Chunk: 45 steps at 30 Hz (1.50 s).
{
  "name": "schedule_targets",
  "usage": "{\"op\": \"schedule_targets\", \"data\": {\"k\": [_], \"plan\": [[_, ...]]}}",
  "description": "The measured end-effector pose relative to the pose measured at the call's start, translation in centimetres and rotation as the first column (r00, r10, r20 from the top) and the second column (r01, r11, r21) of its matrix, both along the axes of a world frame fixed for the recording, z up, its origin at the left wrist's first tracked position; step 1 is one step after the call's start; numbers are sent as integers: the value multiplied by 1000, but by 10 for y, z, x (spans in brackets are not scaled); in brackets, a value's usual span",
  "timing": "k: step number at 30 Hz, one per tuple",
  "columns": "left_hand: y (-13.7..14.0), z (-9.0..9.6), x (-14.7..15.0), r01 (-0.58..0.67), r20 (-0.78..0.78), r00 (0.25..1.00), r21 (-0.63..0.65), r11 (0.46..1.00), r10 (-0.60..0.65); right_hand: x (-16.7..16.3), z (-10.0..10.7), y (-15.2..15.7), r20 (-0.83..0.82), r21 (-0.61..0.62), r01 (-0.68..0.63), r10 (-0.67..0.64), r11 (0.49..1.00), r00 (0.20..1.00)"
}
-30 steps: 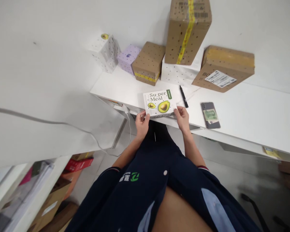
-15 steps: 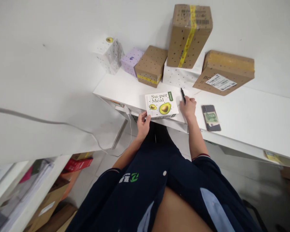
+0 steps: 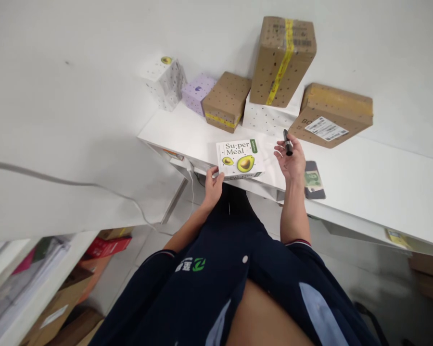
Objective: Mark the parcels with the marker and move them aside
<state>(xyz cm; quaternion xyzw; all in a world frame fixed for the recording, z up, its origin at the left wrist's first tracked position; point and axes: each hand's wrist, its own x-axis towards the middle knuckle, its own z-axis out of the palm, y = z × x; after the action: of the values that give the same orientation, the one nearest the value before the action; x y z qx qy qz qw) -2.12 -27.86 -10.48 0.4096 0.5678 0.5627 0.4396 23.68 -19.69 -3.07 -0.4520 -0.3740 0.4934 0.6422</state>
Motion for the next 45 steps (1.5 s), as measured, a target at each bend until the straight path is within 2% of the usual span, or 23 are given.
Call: {"op": "schedule_targets", "data": {"k": [3, 6, 9, 13, 15, 17, 23, 30, 36, 45], "plan": [[4, 2, -4, -41, -107, 993, 40, 998, 45, -17, 19, -7, 82, 168, -31, 17, 985, 996], [14, 13, -5, -48, -407, 903, 221, 974, 137, -42, 27, -4, 227, 202, 54, -100, 978, 969], [31, 30, 0, 116, -620, 772, 355, 927, 141, -68, 30, 7, 299, 161, 69, -115, 985, 947], [61, 45, 15, 332, -734, 679, 327, 885, 16, -92, 32, 23, 297, 96, -144, 110, 985, 949], [72, 46, 21, 370, -763, 646, 299, 879, -12, -98, 29, 29, 262, 45, -240, 220, 970, 940], [77, 44, 25, 382, -784, 621, 288, 878, -13, -101, 24, 34, 244, 6, -272, 263, 962, 933], [75, 37, 26, 382, -831, 556, 267, 885, 11, -106, -2, 36, 237, -20, -132, 133, 991, 962], [75, 38, 29, 377, -843, 538, 240, 895, -1, -107, -19, 40, 391, -19, -140, 137, 990, 910], [74, 39, 28, 381, -844, 536, 251, 890, 9, -105, -24, 40, 493, 44, -128, 90, 991, 865], [74, 40, 27, 390, -843, 538, 226, 893, -22, -105, -16, 36, 522, 26, -158, 121, 987, 844]]}}
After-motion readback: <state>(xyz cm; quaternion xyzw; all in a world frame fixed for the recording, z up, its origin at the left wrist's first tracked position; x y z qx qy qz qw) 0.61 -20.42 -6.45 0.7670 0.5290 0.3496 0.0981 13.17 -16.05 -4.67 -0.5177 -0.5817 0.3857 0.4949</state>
